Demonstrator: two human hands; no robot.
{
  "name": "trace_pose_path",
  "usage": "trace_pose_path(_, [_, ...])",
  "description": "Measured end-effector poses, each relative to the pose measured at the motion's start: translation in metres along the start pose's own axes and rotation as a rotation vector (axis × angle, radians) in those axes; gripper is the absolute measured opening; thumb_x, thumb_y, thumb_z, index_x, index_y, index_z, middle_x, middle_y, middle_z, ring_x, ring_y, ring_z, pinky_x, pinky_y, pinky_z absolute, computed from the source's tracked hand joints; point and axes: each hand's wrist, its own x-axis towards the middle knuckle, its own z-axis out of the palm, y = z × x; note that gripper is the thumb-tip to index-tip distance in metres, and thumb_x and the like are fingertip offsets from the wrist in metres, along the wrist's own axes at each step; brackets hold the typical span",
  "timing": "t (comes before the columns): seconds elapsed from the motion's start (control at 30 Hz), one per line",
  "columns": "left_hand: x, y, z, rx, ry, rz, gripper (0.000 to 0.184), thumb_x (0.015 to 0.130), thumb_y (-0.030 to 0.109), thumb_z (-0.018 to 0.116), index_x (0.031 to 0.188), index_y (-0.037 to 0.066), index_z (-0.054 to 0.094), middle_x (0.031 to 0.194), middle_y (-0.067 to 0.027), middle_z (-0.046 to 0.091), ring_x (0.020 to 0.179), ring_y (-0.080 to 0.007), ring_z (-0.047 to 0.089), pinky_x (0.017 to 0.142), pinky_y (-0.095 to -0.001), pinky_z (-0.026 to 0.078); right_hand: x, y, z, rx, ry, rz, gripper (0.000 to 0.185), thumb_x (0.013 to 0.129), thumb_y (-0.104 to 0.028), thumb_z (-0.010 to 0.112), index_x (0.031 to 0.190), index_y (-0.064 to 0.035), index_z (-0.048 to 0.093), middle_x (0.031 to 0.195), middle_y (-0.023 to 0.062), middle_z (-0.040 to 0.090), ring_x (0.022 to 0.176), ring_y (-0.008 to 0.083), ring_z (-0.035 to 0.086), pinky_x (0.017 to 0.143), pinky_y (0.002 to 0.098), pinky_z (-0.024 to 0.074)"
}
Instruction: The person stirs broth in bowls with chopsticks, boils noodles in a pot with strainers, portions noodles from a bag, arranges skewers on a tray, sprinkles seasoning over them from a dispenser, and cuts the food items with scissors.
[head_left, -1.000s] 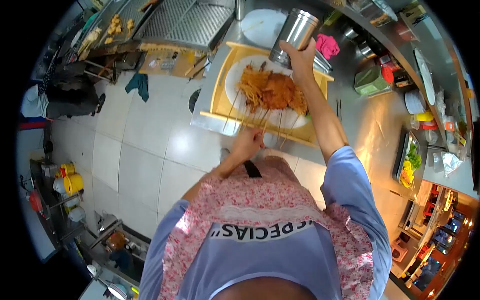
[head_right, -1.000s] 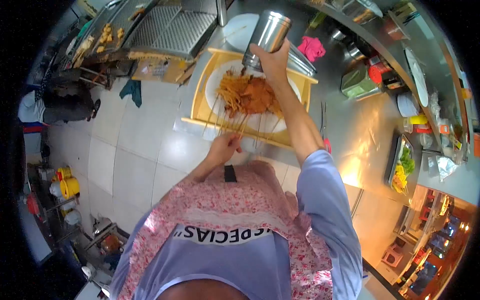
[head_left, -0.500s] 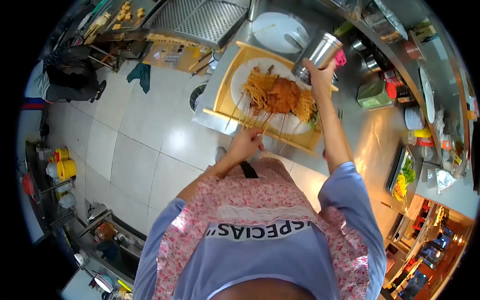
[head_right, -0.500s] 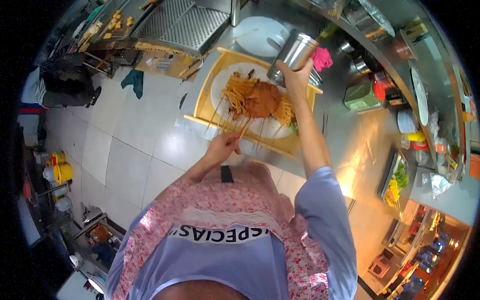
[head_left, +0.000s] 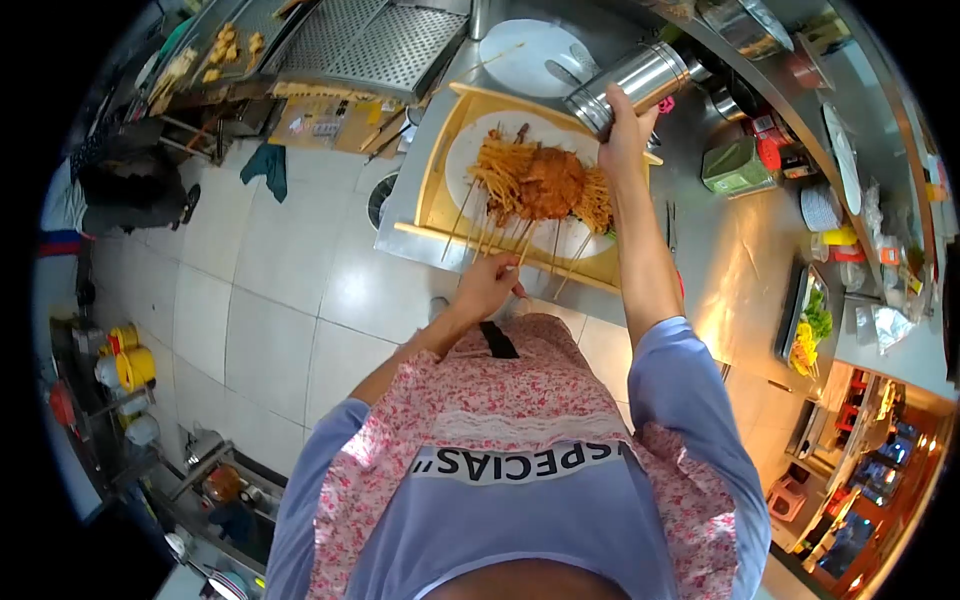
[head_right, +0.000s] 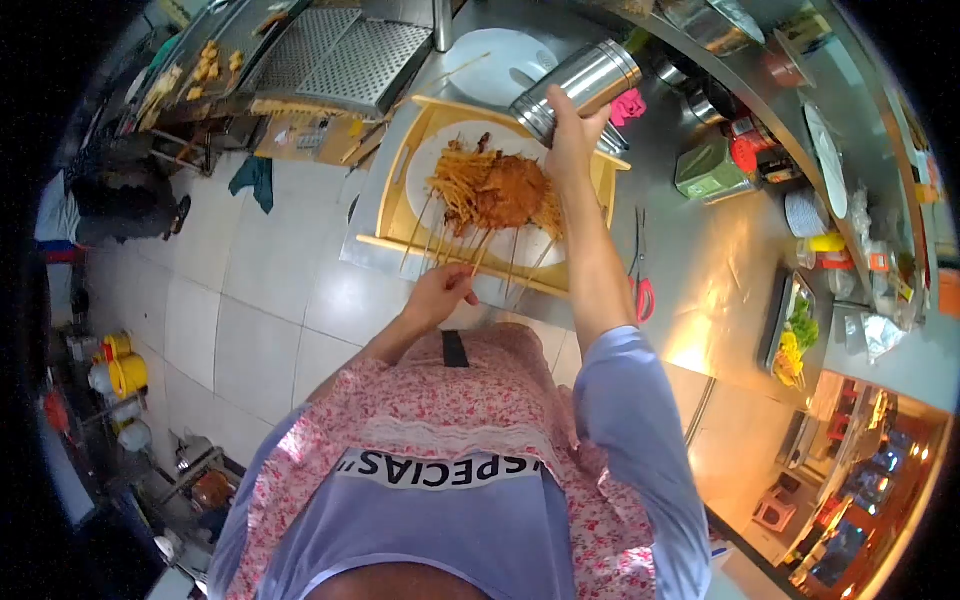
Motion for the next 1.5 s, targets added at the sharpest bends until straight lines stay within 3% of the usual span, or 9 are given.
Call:
trace_pose_path(0.37, [0.001, 0.004, -0.004, -0.037, 0.018, 0.052, 0.028, 0.090, 0.013, 0.049, 0.111, -0.004, 0.055, 0.074, -0.0083, 0.067, 0.070, -0.0129, 0.062, 0.066, -0.0255, 0.046, -0.050, 0.007, 0.014, 0.110, -0.163, 0.114, 0.056, 0.072, -0.003, 0.071, 0.117, -0.0035, 0.038, 0.103, 0.0107, 0.055, 0.087, 0.0190, 0.059, 0.075, 0.0321, 0.0508])
trace_pose_path(0.47, [-0.008, -0.005, -0.002, -0.034, 0.000, 0.035, 0.029, 0.090, 0.014, 0.049, 0.111, -0.005, 0.055, 0.074, -0.0085, 0.066, 0.071, -0.0126, 0.062, 0.067, -0.0252, 0.046, -0.059, 0.009, 0.001, -0.156, -0.225, 0.202, 0.054, 0.072, -0.003, 0.070, 0.116, -0.0040, 0.039, 0.103, 0.0108, 0.055, 0.087, 0.0191, 0.059, 0.075, 0.0315, 0.0510])
trace_pose_path(0.63, [-0.007, -0.003, -0.004, -0.023, -0.019, 0.028, 0.028, 0.092, 0.014, 0.049, 0.111, -0.005, 0.055, 0.074, -0.0075, 0.066, 0.072, -0.0120, 0.062, 0.069, -0.0247, 0.046, -0.047, 0.014, -0.001, -0.183, -0.160, 0.176, 0.054, 0.074, -0.005, 0.070, 0.118, -0.0025, 0.037, 0.099, 0.0102, 0.056, 0.085, 0.0181, 0.058, 0.071, 0.0324, 0.0520])
trace_pose_path(0.73, [0.005, -0.007, 0.003, -0.108, -0.029, 0.049, 0.028, 0.092, 0.014, 0.048, 0.111, -0.005, 0.054, 0.075, -0.0077, 0.065, 0.071, -0.0120, 0.061, 0.067, -0.0241, 0.045, -0.030, 0.010, 0.015, 0.135, -0.028, -0.030, 0.055, 0.073, -0.006, 0.071, 0.117, -0.0025, 0.037, 0.097, 0.0102, 0.056, 0.083, 0.0179, 0.058, 0.070, 0.0314, 0.0516])
trace_pose_path(0.9, [0.001, 0.000, -0.006, -0.123, -0.043, -0.015, 0.028, 0.092, 0.014, 0.049, 0.112, -0.004, 0.054, 0.077, -0.0082, 0.065, 0.071, -0.0112, 0.059, 0.064, -0.0222, 0.043, -0.009, 0.014, -0.012, -0.107, 0.074, -0.101, 0.060, 0.069, -0.009, 0.075, 0.116, -0.0007, 0.038, 0.100, 0.0118, 0.055, 0.088, 0.0187, 0.057, 0.076, 0.0325, 0.0496])
trace_pose_path(1.1, [0.001, 0.000, -0.002, -0.155, -0.008, 0.014, 0.028, 0.091, 0.010, 0.048, 0.112, -0.008, 0.053, 0.075, -0.0098, 0.065, 0.068, -0.0140, 0.062, 0.065, -0.0259, 0.045, -0.021, 0.008, -0.042, -0.145, 0.016, 0.072, 0.060, 0.069, -0.007, 0.073, 0.116, -0.0009, 0.037, 0.100, 0.0127, 0.055, 0.084, 0.0198, 0.058, 0.072, 0.0331, 0.0508])
trace_pose_path(1.27, [0.006, 0.009, -0.005, -0.156, 0.000, -0.057, 0.027, 0.092, 0.017, 0.050, 0.110, -0.003, 0.056, 0.072, -0.0048, 0.064, 0.060, -0.0071, 0.049, 0.054, -0.0217, 0.037, -0.050, 0.001, -0.039, 0.162, 0.002, 0.064, 0.055, 0.071, -0.006, 0.071, 0.115, -0.0002, 0.039, 0.097, 0.0126, 0.057, 0.083, 0.0185, 0.059, 0.070, 0.0319, 0.0510])
trace_pose_path(1.33, [0.000, 0.003, -0.002, -0.180, -0.007, -0.102, 0.026, 0.093, 0.017, 0.050, 0.109, -0.002, 0.057, 0.071, -0.0042, 0.064, 0.057, -0.0060, 0.046, 0.051, -0.0210, 0.035, -0.059, 0.004, -0.042, -0.176, -0.066, 0.133, 0.058, 0.071, -0.007, 0.072, 0.118, 0.0012, 0.038, 0.098, 0.0125, 0.058, 0.086, 0.0207, 0.059, 0.073, 0.0338, 0.0514])
trace_pose_path(1.5, [0.009, 0.005, -0.006, -0.222, -0.043, -0.112, 0.026, 0.094, 0.017, 0.049, 0.109, -0.002, 0.058, 0.068, -0.0038, 0.062, 0.054, -0.0065, 0.046, 0.050, -0.0204, 0.034, -0.084, 0.016, -0.037, -0.101, -0.044, 0.097, 0.058, 0.074, -0.007, 0.071, 0.121, 0.0018, 0.039, 0.101, 0.0109, 0.056, 0.089, 0.0180, 0.058, 0.072, 0.0325, 0.0516])
